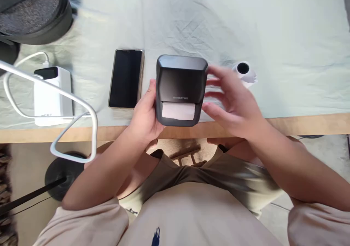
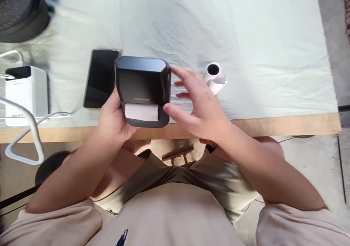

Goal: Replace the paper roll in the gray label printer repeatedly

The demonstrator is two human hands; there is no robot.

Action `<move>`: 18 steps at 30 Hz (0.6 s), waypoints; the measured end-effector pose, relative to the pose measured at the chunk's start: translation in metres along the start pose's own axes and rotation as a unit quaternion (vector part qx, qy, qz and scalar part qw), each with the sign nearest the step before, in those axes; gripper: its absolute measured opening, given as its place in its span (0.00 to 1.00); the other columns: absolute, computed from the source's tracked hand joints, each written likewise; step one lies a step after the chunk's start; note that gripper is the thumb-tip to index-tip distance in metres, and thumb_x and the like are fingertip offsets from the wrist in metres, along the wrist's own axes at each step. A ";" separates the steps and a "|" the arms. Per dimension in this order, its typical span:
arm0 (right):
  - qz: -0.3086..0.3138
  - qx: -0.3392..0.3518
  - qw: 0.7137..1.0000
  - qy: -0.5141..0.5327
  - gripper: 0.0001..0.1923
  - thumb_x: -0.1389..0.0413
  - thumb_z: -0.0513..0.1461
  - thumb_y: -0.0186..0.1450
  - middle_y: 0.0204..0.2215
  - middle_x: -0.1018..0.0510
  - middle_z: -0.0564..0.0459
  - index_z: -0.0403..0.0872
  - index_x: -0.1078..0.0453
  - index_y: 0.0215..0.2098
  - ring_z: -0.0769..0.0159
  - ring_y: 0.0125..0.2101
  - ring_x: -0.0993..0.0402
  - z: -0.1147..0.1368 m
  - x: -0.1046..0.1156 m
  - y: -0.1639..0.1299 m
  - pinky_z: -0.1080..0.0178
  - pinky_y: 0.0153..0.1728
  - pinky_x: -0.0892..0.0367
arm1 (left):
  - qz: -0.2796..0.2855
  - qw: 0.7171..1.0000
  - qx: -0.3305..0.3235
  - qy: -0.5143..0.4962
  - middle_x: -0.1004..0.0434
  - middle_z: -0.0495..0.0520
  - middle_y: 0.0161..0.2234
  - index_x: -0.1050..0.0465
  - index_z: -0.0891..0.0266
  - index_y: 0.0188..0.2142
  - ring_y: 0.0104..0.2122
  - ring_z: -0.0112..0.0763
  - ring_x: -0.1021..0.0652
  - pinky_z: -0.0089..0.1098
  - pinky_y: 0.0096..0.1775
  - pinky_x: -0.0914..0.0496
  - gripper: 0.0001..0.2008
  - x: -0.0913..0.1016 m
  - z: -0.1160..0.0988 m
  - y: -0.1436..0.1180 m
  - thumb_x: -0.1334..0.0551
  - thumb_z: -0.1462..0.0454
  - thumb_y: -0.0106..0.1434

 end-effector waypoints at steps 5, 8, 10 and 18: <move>-0.052 0.131 0.976 -0.165 0.35 0.36 0.43 0.65 0.65 0.27 0.41 0.53 0.36 0.68 0.46 0.63 0.26 0.023 0.011 0.004 0.42 0.53 0.20 | 0.064 0.996 0.029 -0.061 0.15 0.57 0.61 0.22 0.63 0.63 0.75 0.54 0.31 0.46 0.72 0.29 0.27 -0.008 0.003 0.000 0.46 0.47 0.81; -0.039 0.128 0.968 -0.212 0.32 0.34 0.44 0.63 0.62 0.24 0.42 0.53 0.34 0.64 0.46 0.62 0.24 0.032 0.011 0.009 0.46 0.48 0.18 | 0.105 0.991 0.037 -0.071 0.17 0.57 0.63 0.24 0.61 0.66 0.74 0.57 0.30 0.48 0.70 0.27 0.32 -0.010 0.005 -0.001 0.48 0.42 0.81; -0.068 0.119 0.968 -0.211 0.28 0.34 0.45 0.64 0.55 0.22 0.45 0.54 0.33 0.60 0.51 0.54 0.20 0.040 0.015 0.011 0.51 0.42 0.19 | 0.103 0.992 0.039 -0.059 0.17 0.55 0.62 0.26 0.58 0.69 0.74 0.59 0.30 0.50 0.68 0.26 0.33 -0.007 0.007 0.000 0.48 0.40 0.80; -0.235 0.146 0.960 -0.036 0.13 0.43 0.41 0.76 0.33 0.37 0.59 0.53 0.43 0.35 0.73 0.30 0.22 0.056 0.030 0.028 0.63 0.33 0.25 | 0.163 0.985 0.031 -0.050 0.14 0.60 0.58 0.18 0.63 0.59 0.72 0.53 0.26 0.45 0.69 0.26 0.28 -0.005 0.011 0.000 0.38 0.43 0.78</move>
Point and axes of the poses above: each hand's wrist, its own y-axis towards the middle knuckle, its own x-axis out of the back of the hand, z = x × y, the point moved 6 cm from there along y, towards the middle knuckle
